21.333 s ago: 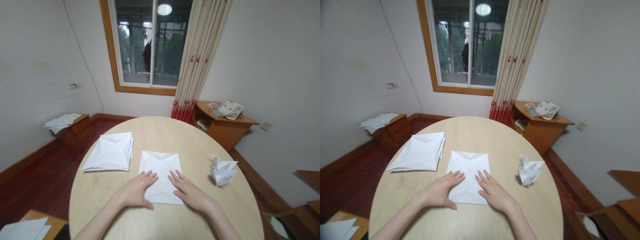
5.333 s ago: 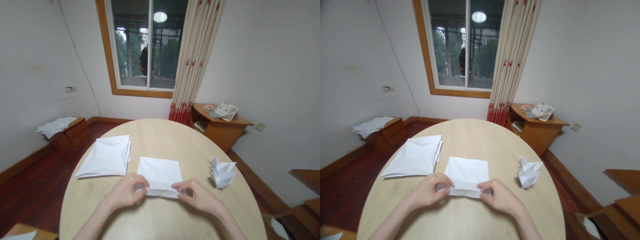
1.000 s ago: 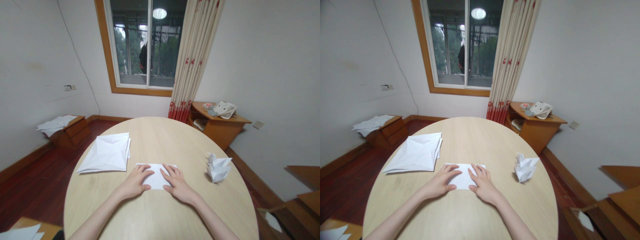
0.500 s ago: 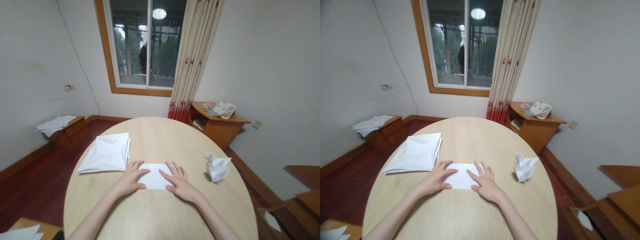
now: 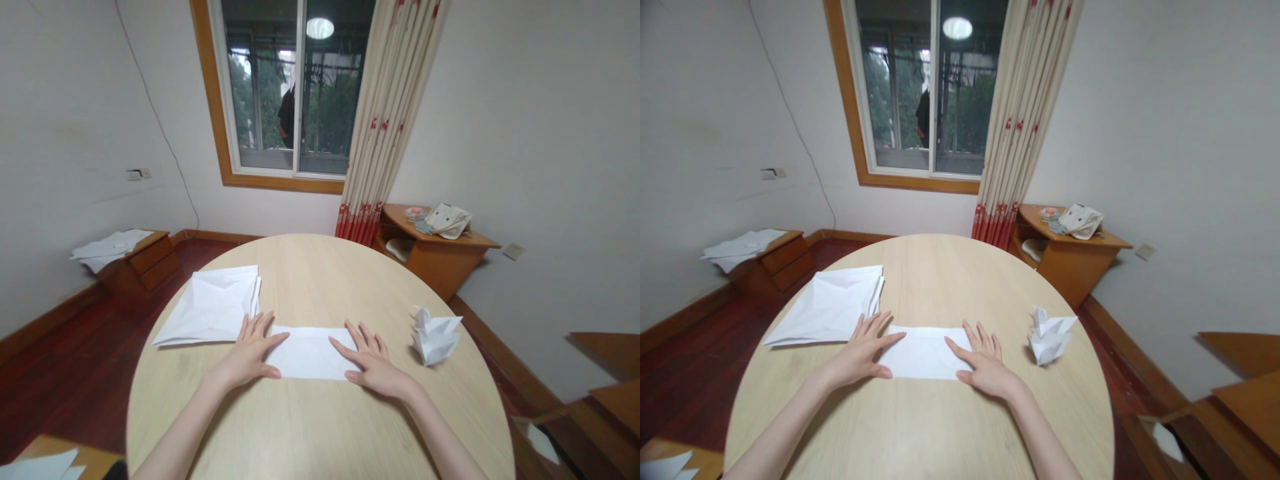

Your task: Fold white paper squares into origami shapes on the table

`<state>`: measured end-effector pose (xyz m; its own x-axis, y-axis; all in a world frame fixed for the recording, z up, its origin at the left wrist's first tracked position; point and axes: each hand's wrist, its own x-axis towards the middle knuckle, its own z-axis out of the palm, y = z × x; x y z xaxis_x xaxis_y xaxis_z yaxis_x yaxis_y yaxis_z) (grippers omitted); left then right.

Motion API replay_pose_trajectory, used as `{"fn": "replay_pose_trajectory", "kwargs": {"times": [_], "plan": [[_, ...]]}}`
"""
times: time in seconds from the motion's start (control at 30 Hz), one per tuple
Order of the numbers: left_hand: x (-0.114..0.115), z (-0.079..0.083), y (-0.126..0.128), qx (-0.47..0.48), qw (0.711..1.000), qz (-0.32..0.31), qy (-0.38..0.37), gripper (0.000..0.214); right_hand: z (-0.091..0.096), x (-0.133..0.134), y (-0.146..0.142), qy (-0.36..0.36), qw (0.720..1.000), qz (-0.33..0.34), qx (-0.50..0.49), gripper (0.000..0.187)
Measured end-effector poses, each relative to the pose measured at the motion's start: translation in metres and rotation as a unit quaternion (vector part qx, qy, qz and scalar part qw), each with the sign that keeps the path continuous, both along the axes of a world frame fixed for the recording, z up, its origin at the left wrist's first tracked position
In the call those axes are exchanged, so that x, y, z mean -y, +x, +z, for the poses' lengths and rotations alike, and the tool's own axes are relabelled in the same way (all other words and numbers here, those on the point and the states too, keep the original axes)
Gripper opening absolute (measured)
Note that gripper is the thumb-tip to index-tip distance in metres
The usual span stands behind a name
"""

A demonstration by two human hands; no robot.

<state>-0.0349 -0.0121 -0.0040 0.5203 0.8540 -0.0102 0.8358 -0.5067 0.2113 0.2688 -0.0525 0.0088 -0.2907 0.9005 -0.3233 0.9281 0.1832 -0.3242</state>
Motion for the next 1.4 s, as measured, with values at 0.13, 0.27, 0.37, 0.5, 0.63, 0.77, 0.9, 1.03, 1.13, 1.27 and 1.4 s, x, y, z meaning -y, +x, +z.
{"fn": "replay_pose_trajectory", "kwargs": {"times": [0.13,0.27,0.37,0.5,0.63,0.77,0.9,1.03,1.13,1.27,1.4], "plan": [[-0.001,-0.001,-0.004,-0.005,1.0,0.011,0.006,0.08,0.003,-0.001,0.008,-0.019,1.0,-0.013,0.011,0.074],[-0.003,-0.001,-0.006,-0.008,1.0,0.017,0.001,0.083,0.008,-0.001,0.013,-0.035,0.999,-0.026,0.018,0.076],[-0.004,-0.002,-0.009,-0.013,1.0,0.023,-0.001,0.084,0.011,-0.001,0.014,-0.044,0.998,-0.029,0.021,0.077],[-0.006,-0.003,-0.011,-0.023,0.999,0.033,-0.008,0.087,0.01,-0.002,0.015,-0.047,0.998,-0.031,0.029,0.079],[-0.007,-0.007,-0.011,-0.015,0.999,0.031,0.007,0.087,0.004,-0.003,0.016,-0.031,0.998,-0.044,0.028,0.085],[-0.007,-0.007,-0.01,-0.013,0.999,0.033,0.006,0.091,-0.002,-0.003,0.016,-0.013,0.998,-0.059,0.019,0.089],[-0.004,-0.002,-0.008,-0.013,0.999,0.039,-0.003,0.092,-0.006,-0.004,0.015,-0.002,0.998,-0.068,0.01,0.094],[-0.002,0.004,-0.006,-0.011,0.999,0.032,-0.009,0.094,-0.004,-0.002,0.011,0.003,0.997,-0.08,0.01,0.098],[-0.002,0.007,-0.004,-0.005,1.0,0.008,-0.015,0.091,-0.001,-0.001,0.008,0.007,0.997,-0.072,0.0,0.099],[-0.003,0.01,-0.003,0.014,0.999,-0.007,-0.037,0.086,0.001,0.0,0.008,0.01,0.998,-0.054,-0.023,0.098],[-0.004,0.01,-0.004,0.044,0.997,-0.015,-0.054,0.081,0.0,0.0,0.009,0.014,0.998,-0.043,-0.038,0.096]]}}
